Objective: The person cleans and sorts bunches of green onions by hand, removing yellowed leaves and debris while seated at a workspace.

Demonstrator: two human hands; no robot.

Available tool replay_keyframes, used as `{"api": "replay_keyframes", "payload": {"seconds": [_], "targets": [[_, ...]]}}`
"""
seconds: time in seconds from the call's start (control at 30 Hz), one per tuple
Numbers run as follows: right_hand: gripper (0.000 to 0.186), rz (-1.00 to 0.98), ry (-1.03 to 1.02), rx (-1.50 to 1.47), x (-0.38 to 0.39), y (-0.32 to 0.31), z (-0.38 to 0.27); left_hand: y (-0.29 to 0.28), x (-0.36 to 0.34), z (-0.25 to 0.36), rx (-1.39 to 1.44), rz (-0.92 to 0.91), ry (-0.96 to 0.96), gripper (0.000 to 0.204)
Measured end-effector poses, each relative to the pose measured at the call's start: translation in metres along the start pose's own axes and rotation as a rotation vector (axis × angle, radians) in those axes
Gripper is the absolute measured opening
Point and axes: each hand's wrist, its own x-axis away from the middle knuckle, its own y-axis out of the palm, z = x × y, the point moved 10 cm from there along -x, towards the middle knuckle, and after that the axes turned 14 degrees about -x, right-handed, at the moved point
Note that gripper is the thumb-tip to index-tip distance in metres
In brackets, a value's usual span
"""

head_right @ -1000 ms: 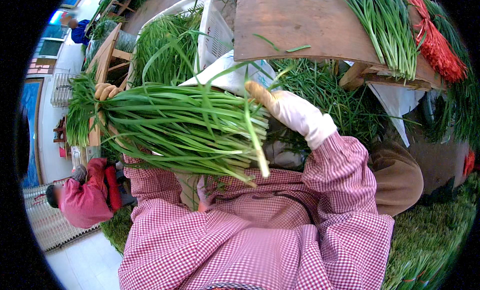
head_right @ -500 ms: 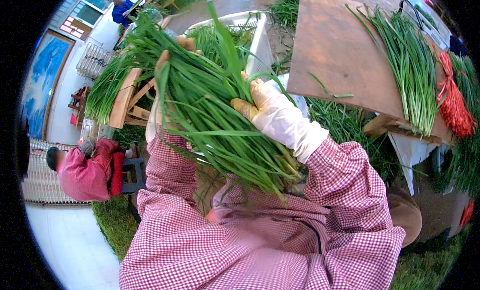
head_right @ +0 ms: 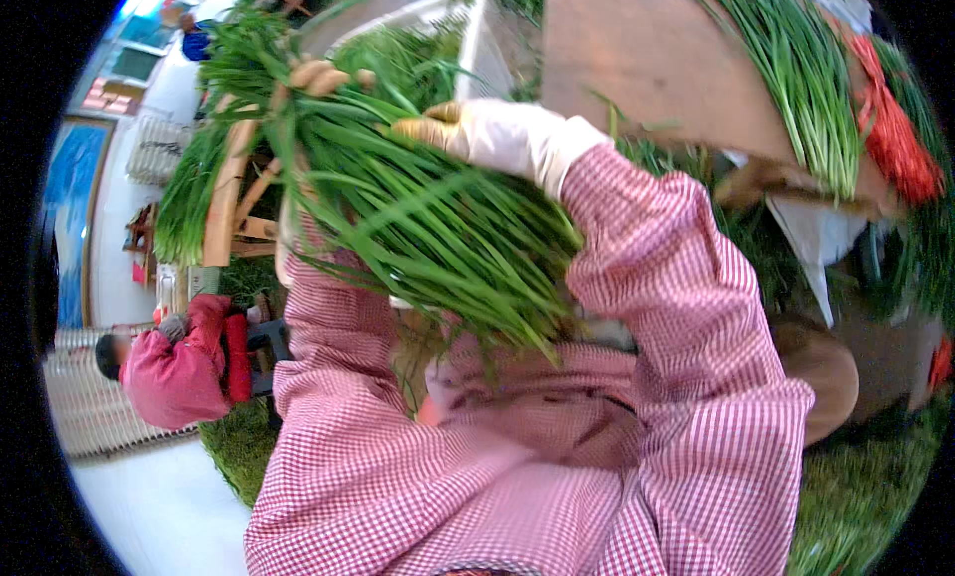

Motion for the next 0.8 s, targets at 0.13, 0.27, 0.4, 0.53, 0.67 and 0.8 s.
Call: {"api": "replay_keyframes", "payload": {"seconds": [0.13, 0.27, 0.4, 0.53, 0.67, 0.8], "targets": [[0.069, 0.008, 0.167, -0.246, 0.051, -0.027, 0.080, -0.012, 0.025, -0.002, 0.005, 0.168, 0.118, 0.013], [0.076, 0.122, 0.337, -0.415, 0.120, -0.013, 0.114, -0.095, 0.075, 0.029, -0.036, 0.375, 0.206, 0.006], [0.053, 0.115, 0.174, -0.912, 0.133, 0.008, 0.132, -0.090, 0.087, 0.031, -0.095, 0.327, 0.288, 0.013], [0.024, 0.526, 0.098, -0.984, 0.180, -0.034, 0.153, -0.109, 0.121, 0.046, -0.159, 0.521, 0.180, 0.014], [0.025, 1.212, 0.118, -1.076, 0.295, -0.108, 0.287, -0.103, 0.132, 0.048, -0.233, 0.551, 0.235, 0.013], [0.053, 0.762, 0.269, -0.760, 0.210, -0.065, 0.205, -0.090, 0.128, 0.030, -0.125, 0.418, 0.306, 0.012]]}}
